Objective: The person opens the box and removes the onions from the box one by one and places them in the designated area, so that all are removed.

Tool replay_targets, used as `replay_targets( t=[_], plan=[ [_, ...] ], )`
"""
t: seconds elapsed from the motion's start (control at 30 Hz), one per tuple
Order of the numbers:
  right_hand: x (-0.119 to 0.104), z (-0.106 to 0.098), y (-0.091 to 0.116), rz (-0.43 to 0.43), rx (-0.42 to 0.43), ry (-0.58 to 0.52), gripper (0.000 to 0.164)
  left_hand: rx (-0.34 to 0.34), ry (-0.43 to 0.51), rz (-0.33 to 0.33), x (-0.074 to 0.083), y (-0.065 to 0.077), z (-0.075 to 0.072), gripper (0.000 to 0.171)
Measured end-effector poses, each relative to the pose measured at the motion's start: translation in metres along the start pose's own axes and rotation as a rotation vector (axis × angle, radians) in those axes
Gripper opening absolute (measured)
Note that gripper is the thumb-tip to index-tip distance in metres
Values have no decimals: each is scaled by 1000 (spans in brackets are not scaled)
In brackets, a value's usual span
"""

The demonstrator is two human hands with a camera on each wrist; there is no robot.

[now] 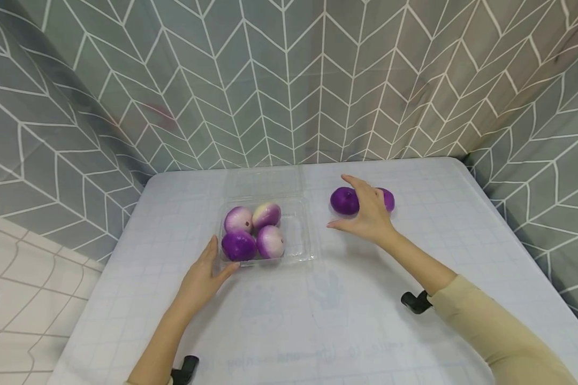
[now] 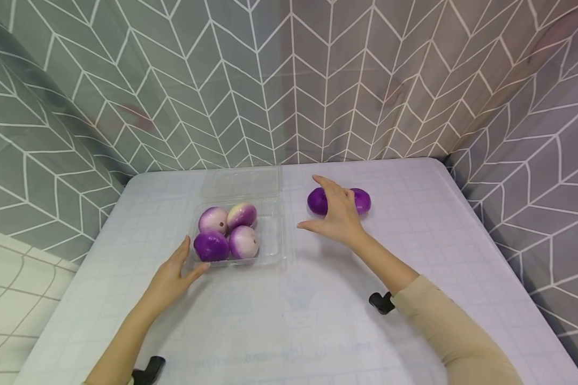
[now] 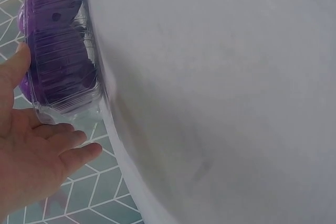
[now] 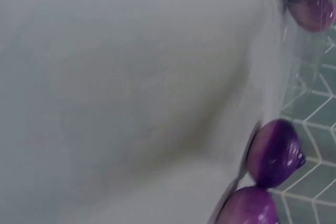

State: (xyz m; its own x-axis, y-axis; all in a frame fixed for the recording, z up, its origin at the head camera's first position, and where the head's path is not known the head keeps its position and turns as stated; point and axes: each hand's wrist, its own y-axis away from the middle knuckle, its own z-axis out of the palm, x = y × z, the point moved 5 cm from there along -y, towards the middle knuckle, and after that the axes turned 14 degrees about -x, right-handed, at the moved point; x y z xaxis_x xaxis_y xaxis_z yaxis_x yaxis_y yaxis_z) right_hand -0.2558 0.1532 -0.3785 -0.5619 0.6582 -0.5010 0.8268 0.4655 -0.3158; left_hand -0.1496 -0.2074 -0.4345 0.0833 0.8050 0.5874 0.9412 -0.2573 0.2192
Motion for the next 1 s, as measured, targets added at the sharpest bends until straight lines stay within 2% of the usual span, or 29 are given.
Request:
replay_targets(
  t=[0.27, 0.43, 0.67, 1.0],
  plan=[
    [-39, 12, -9, -107, -57, -24, 110, -30, -24, -21, 0, 0, -3, 94],
    [-60, 20, -12, -171, -90, -29, 111, -54, -103, -29, 0, -1, -7, 94],
    [-79, 34, -16, -239, -142, -19, 110, -96, -239, 25, 4, -8, -8, 89],
    [-95, 57, -15, -276, -194, 56, 111, -133, -239, 93, 1, -15, -11, 95]
  ],
)
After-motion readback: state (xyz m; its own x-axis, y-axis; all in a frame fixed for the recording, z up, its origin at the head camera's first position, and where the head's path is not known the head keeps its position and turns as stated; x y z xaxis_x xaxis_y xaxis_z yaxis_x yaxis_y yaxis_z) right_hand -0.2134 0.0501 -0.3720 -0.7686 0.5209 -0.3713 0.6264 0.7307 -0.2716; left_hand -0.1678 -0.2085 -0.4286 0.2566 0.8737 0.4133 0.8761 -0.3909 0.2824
